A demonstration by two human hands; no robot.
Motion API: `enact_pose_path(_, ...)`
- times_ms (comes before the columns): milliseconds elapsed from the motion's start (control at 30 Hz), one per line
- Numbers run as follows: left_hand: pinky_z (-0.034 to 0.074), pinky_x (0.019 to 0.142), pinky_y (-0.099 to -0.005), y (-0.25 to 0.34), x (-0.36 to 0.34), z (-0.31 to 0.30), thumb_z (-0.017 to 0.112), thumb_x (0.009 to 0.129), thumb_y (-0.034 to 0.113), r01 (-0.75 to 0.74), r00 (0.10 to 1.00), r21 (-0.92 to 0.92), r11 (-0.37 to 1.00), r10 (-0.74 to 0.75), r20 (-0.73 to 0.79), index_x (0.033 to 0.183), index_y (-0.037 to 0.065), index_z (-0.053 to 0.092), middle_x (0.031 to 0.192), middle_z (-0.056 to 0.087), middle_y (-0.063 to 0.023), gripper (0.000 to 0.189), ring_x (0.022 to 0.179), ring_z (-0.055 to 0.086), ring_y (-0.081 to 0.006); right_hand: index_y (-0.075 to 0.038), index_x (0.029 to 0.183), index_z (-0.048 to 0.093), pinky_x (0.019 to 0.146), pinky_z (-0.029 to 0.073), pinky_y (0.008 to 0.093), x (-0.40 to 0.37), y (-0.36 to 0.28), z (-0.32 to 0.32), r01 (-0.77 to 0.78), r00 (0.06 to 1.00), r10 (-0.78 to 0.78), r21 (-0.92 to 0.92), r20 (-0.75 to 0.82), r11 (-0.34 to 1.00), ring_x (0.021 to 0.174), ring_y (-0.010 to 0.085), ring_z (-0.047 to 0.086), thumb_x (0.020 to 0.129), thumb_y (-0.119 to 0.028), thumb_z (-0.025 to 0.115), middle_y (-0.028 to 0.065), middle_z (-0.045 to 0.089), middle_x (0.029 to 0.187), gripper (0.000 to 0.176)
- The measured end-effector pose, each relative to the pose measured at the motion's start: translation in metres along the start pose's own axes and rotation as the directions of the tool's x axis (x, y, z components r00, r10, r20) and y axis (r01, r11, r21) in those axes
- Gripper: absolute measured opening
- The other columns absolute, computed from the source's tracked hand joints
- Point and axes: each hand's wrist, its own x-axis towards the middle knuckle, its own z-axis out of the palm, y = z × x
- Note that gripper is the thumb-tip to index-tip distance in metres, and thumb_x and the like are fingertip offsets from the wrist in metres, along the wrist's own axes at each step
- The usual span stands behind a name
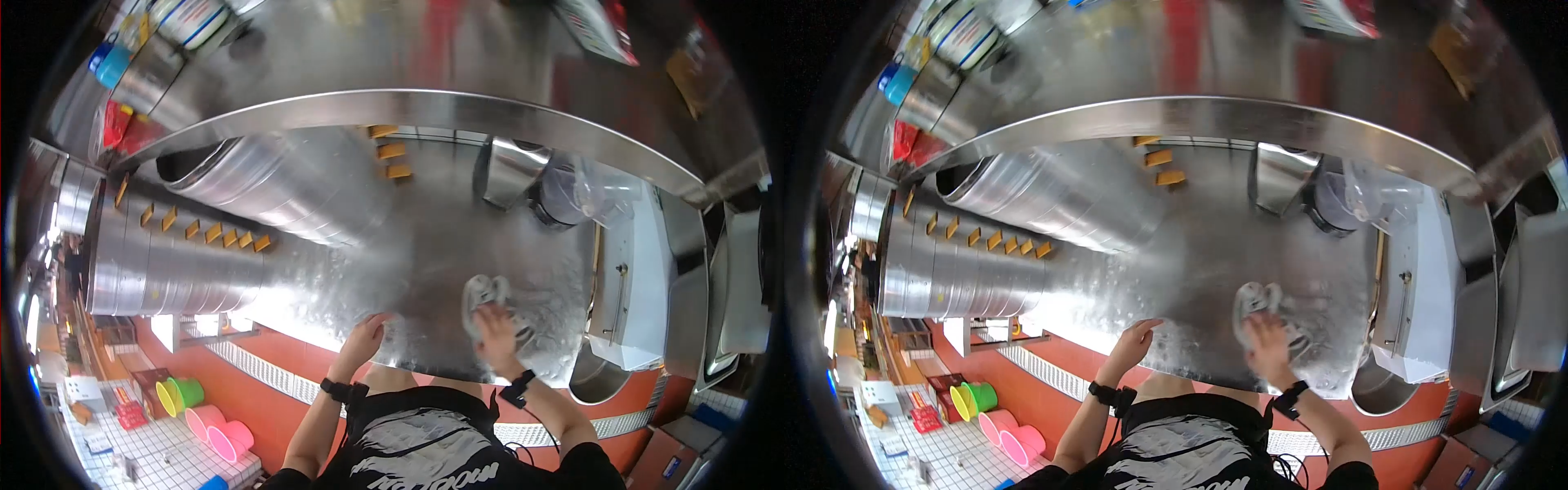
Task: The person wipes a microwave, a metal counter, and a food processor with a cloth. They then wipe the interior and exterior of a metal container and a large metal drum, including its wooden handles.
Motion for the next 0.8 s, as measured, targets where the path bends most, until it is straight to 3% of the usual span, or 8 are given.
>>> enact_pose_path(100,0.052,0.088,-0.0417,-0.016,0.002,-0.011,0.051,0.093,0.001,-0.026,0.999,-0.057,0.998,0.023,-0.044,0.123,0.007,0.063,0.119,0.065,-0.0182,0.033,0.104,0.064,-0.0367,-0.008,0.131,0.052,0.105,0.038,0.0554,0.051,-0.046,0.03,0.27,0.956,-0.274,0.048,0.104,0.962,0.124,0.0409,0.046,0.063,-0.011,0.071,0.0138,0.048,0.135,0.07)
enact_pose_path(167,0.053,0.086,-0.0405,-0.034,-0.001,-0.028,0.051,0.093,0.0,-0.037,0.998,-0.079,0.996,0.032,-0.059,0.123,0.007,0.063,0.116,0.066,-0.0171,0.033,0.102,0.066,-0.0336,-0.008,0.13,0.052,0.104,0.039,0.054,0.107,-0.047,0.052,0.245,0.963,-0.24,-0.033,0.124,0.969,0.123,0.041,0.047,0.066,-0.011,0.071,0.0125,0.049,0.137,0.067)
enact_pose_path(233,0.052,0.084,-0.0425,-0.061,-0.007,-0.049,0.051,0.094,0.004,0.001,0.997,-0.129,0.992,-0.012,-0.083,0.12,0.006,0.063,0.112,0.067,-0.0182,0.029,0.099,0.065,-0.0367,-0.007,0.13,0.052,0.102,0.039,0.0534,0.167,-0.041,0.073,0.055,0.995,-0.069,-0.199,-0.068,0.978,0.121,0.0426,0.046,0.071,-0.011,0.07,0.0166,0.05,0.138,0.062)
enact_pose_path(333,0.053,0.081,-0.0431,-0.117,-0.023,-0.082,0.052,0.097,0.01,0.024,0.986,-0.183,0.983,-0.054,-0.156,0.118,0.004,0.064,0.106,0.069,-0.0192,0.025,0.093,0.067,-0.0381,-0.006,0.126,0.053,0.104,0.036,0.051,0.234,-0.054,0.083,-0.222,0.954,0.189,-0.123,-0.234,0.967,0.121,0.0392,0.047,0.071,-0.01,0.067,0.0185,0.05,0.135,0.056)
enact_pose_path(400,0.054,0.078,-0.0409,-0.141,-0.03,-0.111,0.051,0.099,0.012,0.116,0.968,-0.314,0.942,-0.178,-0.176,0.118,0.003,0.064,0.106,0.069,-0.0191,0.025,0.089,0.07,-0.0328,-0.008,0.124,0.053,0.103,0.036,0.0529,0.243,-0.067,0.096,-0.212,0.942,0.155,-0.17,-0.298,0.962,0.12,0.0406,0.046,0.07,-0.01,0.068,0.0185,0.05,0.134,0.057)
enact_pose_path(600,0.053,0.065,-0.0374,-0.214,-0.049,-0.179,0.044,0.105,0.031,0.334,0.889,-0.453,0.827,-0.436,-0.139,0.079,-0.002,0.068,0.065,0.065,-0.0153,0.048,0.063,0.067,-0.029,-0.01,0.127,0.055,0.108,0.033,0.0557,0.18,-0.196,0.138,0.182,0.962,-0.178,-0.003,0.206,0.983,0.126,0.0412,0.042,0.062,-0.013,0.075,0.0165,0.046,0.135,0.068)
enact_pose_path(667,0.046,0.058,-0.0348,-0.224,-0.047,-0.195,0.043,0.106,0.034,0.427,0.861,-0.253,0.868,-0.476,-0.179,0.07,-0.001,0.062,0.056,0.057,-0.0103,0.054,0.05,0.054,-0.0192,-0.009,0.127,0.055,0.111,0.032,0.0546,0.204,-0.232,0.154,0.296,0.926,-0.298,0.044,0.23,0.954,0.127,0.0408,0.042,0.064,-0.012,0.075,0.0164,0.047,0.134,0.066)
enact_pose_path(800,0.042,0.054,-0.0321,-0.228,-0.032,-0.2,0.045,0.105,0.024,0.195,0.867,-0.366,0.91,-0.334,-0.369,0.089,0.001,0.062,0.053,0.047,-0.0092,0.033,0.048,0.05,-0.0173,-0.006,0.129,0.054,0.11,0.034,0.0542,0.299,-0.267,0.2,0.234,0.957,-0.247,0.097,0.153,0.967,0.128,0.0434,0.041,0.066,-0.007,0.072,0.0182,0.047,0.136,0.065)
